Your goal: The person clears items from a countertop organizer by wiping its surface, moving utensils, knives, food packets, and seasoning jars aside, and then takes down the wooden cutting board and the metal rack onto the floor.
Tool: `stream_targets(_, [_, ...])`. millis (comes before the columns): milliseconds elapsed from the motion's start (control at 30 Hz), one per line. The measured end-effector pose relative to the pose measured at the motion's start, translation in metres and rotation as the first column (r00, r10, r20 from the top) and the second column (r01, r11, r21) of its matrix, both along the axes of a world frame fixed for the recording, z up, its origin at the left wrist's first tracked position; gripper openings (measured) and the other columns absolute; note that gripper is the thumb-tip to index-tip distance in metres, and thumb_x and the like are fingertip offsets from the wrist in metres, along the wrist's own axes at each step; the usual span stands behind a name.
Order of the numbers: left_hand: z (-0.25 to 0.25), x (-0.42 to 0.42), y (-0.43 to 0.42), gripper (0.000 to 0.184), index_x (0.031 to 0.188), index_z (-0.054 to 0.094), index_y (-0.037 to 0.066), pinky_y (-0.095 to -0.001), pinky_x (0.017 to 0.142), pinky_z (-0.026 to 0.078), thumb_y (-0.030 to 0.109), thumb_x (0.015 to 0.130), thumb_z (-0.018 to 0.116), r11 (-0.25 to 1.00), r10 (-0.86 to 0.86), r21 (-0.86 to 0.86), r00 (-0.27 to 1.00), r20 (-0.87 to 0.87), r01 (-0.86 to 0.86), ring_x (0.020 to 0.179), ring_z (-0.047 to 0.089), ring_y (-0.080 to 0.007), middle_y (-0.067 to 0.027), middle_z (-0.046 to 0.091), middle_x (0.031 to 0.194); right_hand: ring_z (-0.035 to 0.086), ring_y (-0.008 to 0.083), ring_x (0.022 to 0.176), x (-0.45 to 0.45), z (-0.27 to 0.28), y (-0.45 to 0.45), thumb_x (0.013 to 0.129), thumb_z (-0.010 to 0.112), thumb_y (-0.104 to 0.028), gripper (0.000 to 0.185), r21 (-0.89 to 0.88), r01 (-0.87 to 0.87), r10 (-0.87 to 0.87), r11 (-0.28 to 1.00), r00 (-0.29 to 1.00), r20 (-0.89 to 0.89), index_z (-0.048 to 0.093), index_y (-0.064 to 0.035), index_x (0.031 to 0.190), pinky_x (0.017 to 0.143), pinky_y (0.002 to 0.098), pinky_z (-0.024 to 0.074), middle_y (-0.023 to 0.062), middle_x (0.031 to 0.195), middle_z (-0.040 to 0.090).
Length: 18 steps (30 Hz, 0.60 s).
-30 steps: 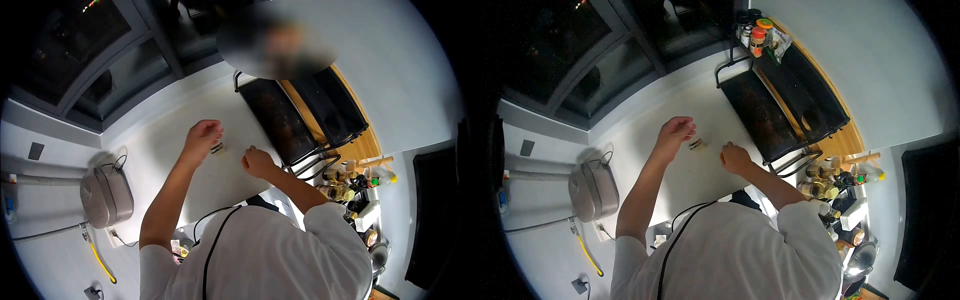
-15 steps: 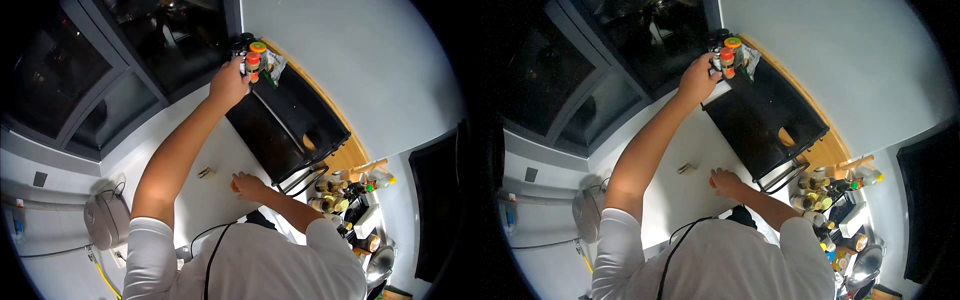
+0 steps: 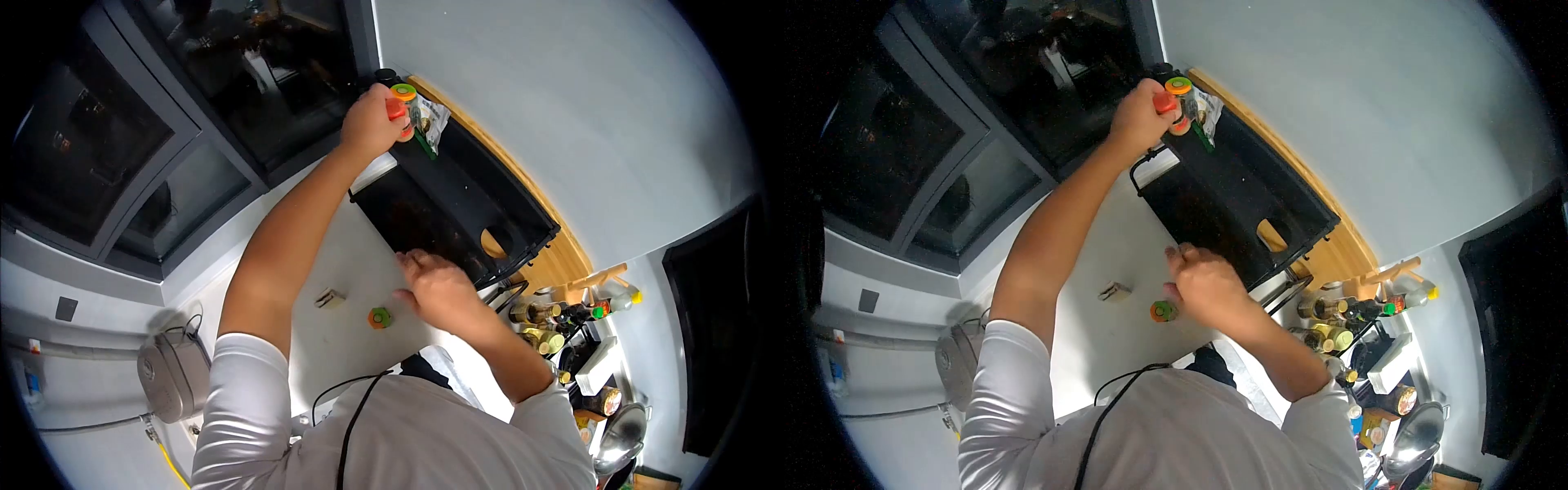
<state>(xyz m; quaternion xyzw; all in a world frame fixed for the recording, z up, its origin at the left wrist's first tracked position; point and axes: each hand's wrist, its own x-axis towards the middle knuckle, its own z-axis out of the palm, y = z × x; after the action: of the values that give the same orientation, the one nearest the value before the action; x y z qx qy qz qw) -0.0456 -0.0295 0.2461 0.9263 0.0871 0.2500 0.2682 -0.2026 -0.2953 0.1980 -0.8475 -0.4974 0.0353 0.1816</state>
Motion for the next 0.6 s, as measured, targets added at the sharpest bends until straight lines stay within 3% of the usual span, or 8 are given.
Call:
stream_targets(133, [0.038, -0.062, 0.014, 0.053, 0.123, 0.062, 0.005, -0.0410, 0.089, 0.059, 0.030, 0.084, 0.088, 0.960, -0.080, -0.258, 0.991, 0.109, 0.106, 0.110, 0.070, -0.0274, -0.0152, 0.070, 0.121, 0.069, 0.0405, 0.107, 0.015, 0.035, -0.005, 0.093, 0.075, -0.032, 0.059, 0.067, -0.019, 0.015, 0.998, 0.997, 0.072, 0.060, 0.0024, 0.138, 0.093, 0.0451, 0.0567, 0.0228, 0.124, 0.066])
stream_targets(167, [0.033, -0.074, 0.024, 0.059, 0.130, 0.058, 0.003, -0.0379, 0.088, 0.060, 0.028, 0.086, 0.087, 0.891, -0.090, -0.435, 0.990, 0.110, 0.129, 0.112, 0.068, -0.0239, -0.0144, 0.066, 0.127, 0.070, 0.0399, 0.105, 0.019, 0.042, -0.005, 0.093, 0.074, -0.033, 0.059, 0.069, -0.028, 0.022, 0.997, 0.996, 0.089, 0.060, 0.0028, 0.138, 0.092, 0.0449, 0.0571, 0.0224, 0.121, 0.067])
stream_targets(267, [0.032, -0.133, 0.044, 0.067, 0.139, 0.053, 0.001, -0.0357, 0.089, 0.060, 0.026, 0.087, 0.086, 0.708, -0.120, -0.687, 0.987, 0.111, 0.164, 0.114, 0.067, -0.0237, -0.0165, 0.062, 0.133, 0.070, 0.0397, 0.104, 0.030, 0.065, -0.001, 0.094, 0.073, -0.033, 0.057, 0.028, -0.046, 0.042, 0.999, 0.992, 0.119, 0.060, 0.0025, 0.137, 0.091, 0.0452, 0.0571, 0.0214, 0.116, 0.068])
stream_targets(300, [0.026, -0.151, 0.053, 0.074, 0.147, 0.047, 0.001, -0.0359, 0.089, 0.059, 0.024, 0.088, 0.085, 0.716, -0.104, -0.685, 0.991, 0.084, 0.134, 0.115, 0.066, -0.0246, -0.0171, 0.063, 0.133, 0.070, 0.0395, 0.105, 0.034, 0.071, 0.002, 0.094, 0.074, -0.033, 0.056, 0.021, -0.038, 0.035, 0.999, 0.991, 0.128, 0.061, 0.0011, 0.137, 0.090, 0.0453, 0.0572, 0.0211, 0.115, 0.069])
stream_targets(400, [-0.013, -0.206, 0.085, 0.072, 0.145, 0.050, -0.001, -0.0371, 0.094, 0.056, 0.023, 0.087, 0.087, 0.781, -0.013, -0.624, 1.000, 0.022, 0.024, 0.113, 0.066, -0.0269, -0.0158, 0.064, 0.128, 0.067, 0.0420, 0.115, 0.064, 0.097, 0.016, 0.091, 0.078, -0.028, 0.056, -0.018, -0.060, 0.062, 0.998, 0.985, 0.159, 0.061, 0.0008, 0.136, 0.094, 0.0495, 0.0559, 0.0250, 0.126, 0.068])
stream_targets(467, [-0.037, -0.252, 0.095, 0.059, 0.133, 0.061, -0.001, -0.0356, 0.092, 0.056, 0.025, 0.087, 0.087, 0.903, 0.065, -0.422, 0.997, -0.037, -0.074, 0.111, 0.067, -0.0237, -0.0145, 0.066, 0.125, 0.066, 0.0432, 0.118, 0.093, 0.124, 0.039, 0.089, 0.080, -0.025, 0.055, -0.078, 0.067, -0.056, 0.995, 0.989, 0.139, 0.062, 0.0009, 0.135, 0.097, 0.0508, 0.0544, 0.0264, 0.129, 0.067])
stream_targets(533, [-0.067, -0.292, 0.099, 0.040, 0.116, 0.069, -0.001, -0.0337, 0.090, 0.056, 0.019, 0.086, 0.085, 0.921, 0.188, -0.310, 0.965, -0.182, -0.238, 0.105, 0.069, -0.0206, -0.0128, 0.072, 0.113, 0.066, 0.0429, 0.118, 0.144, 0.124, 0.067, 0.087, 0.080, -0.022, 0.056, -0.013, 0.188, -0.181, 0.982, 0.961, 0.209, 0.061, 0.0002, 0.136, 0.099, 0.0505, 0.0540, 0.0260, 0.130, 0.067])
stream_targets(600, [-0.147, -0.327, 0.126, 0.027, 0.103, 0.071, 0.000, -0.0339, 0.087, 0.056, 0.013, 0.085, 0.084, 0.883, 0.164, -0.394, 0.953, -0.254, -0.257, 0.096, 0.071, -0.0211, -0.0118, 0.074, 0.099, 0.065, 0.0429, 0.120, 0.193, 0.117, 0.099, 0.086, 0.081, -0.020, 0.060, 0.045, 0.223, -0.226, 0.974, 0.935, 0.274, 0.059, 0.0003, 0.138, 0.102, 0.0504, 0.0532, 0.0257, 0.131, 0.067])
